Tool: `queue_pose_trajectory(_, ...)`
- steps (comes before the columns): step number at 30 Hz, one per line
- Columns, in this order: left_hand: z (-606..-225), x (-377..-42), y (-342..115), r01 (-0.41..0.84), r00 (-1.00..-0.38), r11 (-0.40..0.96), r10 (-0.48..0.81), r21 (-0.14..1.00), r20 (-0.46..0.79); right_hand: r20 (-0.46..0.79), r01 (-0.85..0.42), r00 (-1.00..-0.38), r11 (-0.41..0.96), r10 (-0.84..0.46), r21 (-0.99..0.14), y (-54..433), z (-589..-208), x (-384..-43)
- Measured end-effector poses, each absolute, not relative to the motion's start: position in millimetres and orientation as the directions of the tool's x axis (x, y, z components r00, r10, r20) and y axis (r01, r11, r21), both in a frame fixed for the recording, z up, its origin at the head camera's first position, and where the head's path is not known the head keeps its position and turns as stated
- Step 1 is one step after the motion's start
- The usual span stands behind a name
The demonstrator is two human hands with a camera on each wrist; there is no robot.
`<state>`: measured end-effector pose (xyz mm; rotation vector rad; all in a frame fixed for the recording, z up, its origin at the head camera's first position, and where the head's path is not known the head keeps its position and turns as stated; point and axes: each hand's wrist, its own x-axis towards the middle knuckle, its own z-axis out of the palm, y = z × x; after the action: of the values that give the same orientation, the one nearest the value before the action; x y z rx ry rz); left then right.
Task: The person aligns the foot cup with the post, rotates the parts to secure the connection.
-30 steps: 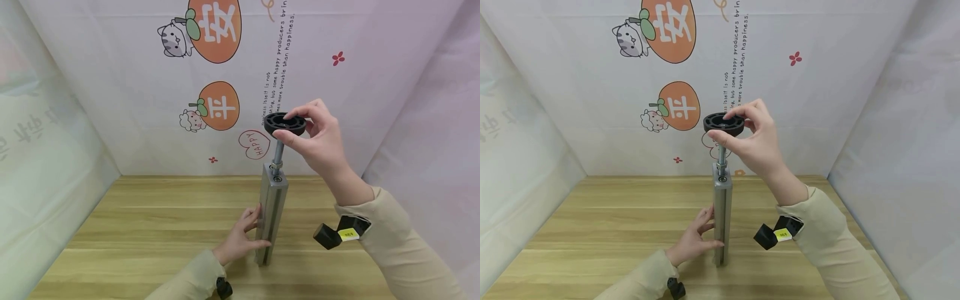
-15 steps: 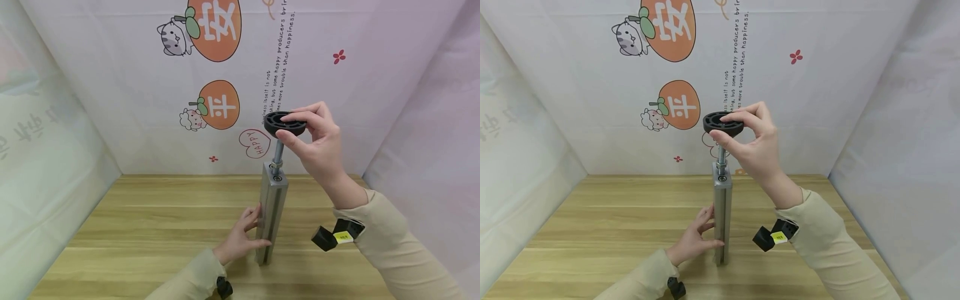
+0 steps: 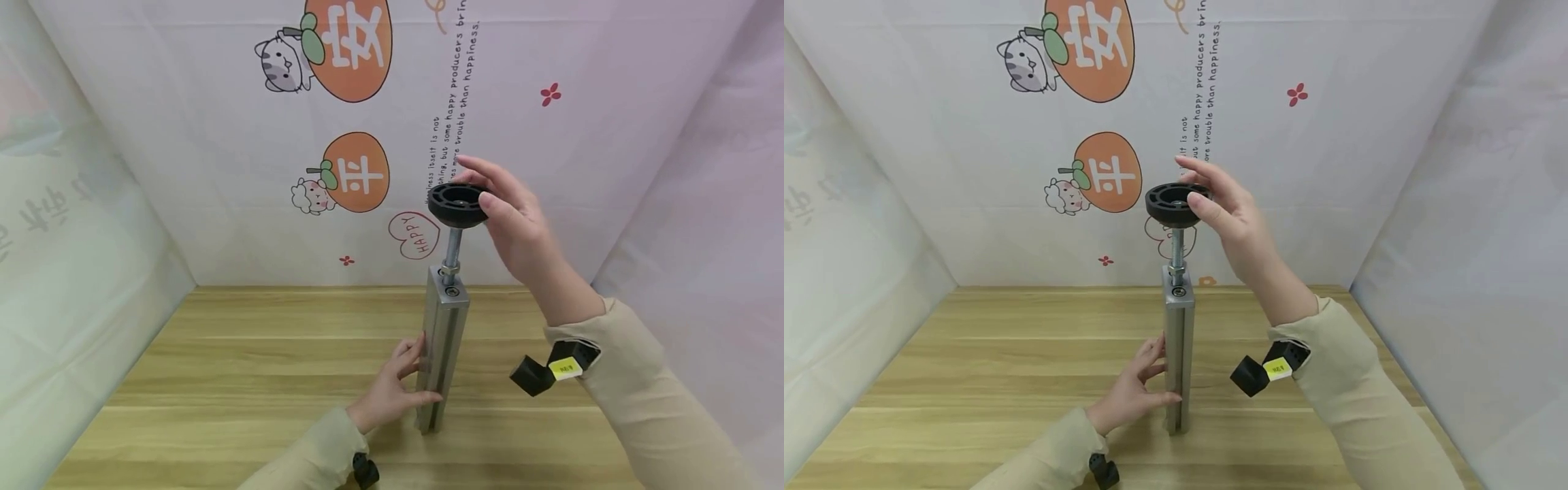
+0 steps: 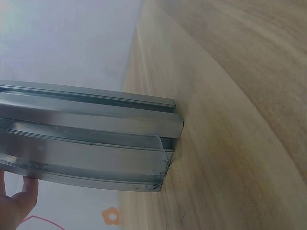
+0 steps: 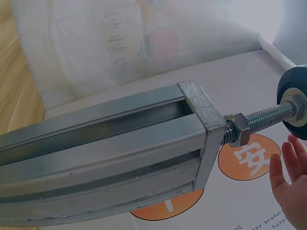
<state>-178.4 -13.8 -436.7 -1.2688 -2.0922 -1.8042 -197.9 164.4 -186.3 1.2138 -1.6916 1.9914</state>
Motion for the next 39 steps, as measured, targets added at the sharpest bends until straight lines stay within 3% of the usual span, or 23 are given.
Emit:
queue_pose_trajectory(8, -438.8, -177.5, -15.8, 0.653, -0.641, -0.043, 0.5, 0.756, 0.582, 0.67, -0.381, -0.504, -0.556, -0.544, -0.738, 164.2, -189.4, -215.7)
queue_pose_trajectory(13, -440.4, -177.6, -15.6, 0.649, -0.64, -0.059, 0.497, 0.759, 0.586, 0.681, -0.238, -0.454, -0.659, -0.575, -0.714, 159.2, -186.4, -216.4)
queue_pose_trajectory(18, -440.0, -176.9, -15.4, 0.637, -0.647, -0.059, 0.501, 0.768, 0.575, 0.724, -0.181, -0.411, -0.728, -0.554, -0.661, 153.1, -183.6, -214.9)
queue_pose_trajectory(31, -438.6, -177.1, -15.1, 0.654, -0.636, -0.054, 0.502, 0.755, 0.587, 0.767, -0.26, -0.38, -0.736, -0.517, -0.625, 152.0, -191.0, -215.7)
queue_pose_trajectory(39, -437.9, -179.1, -13.0, 0.665, -0.627, -0.053, 0.503, 0.745, 0.595, 0.785, -0.421, -0.381, -0.665, -0.488, -0.617, 158.0, -189.2, -212.2)
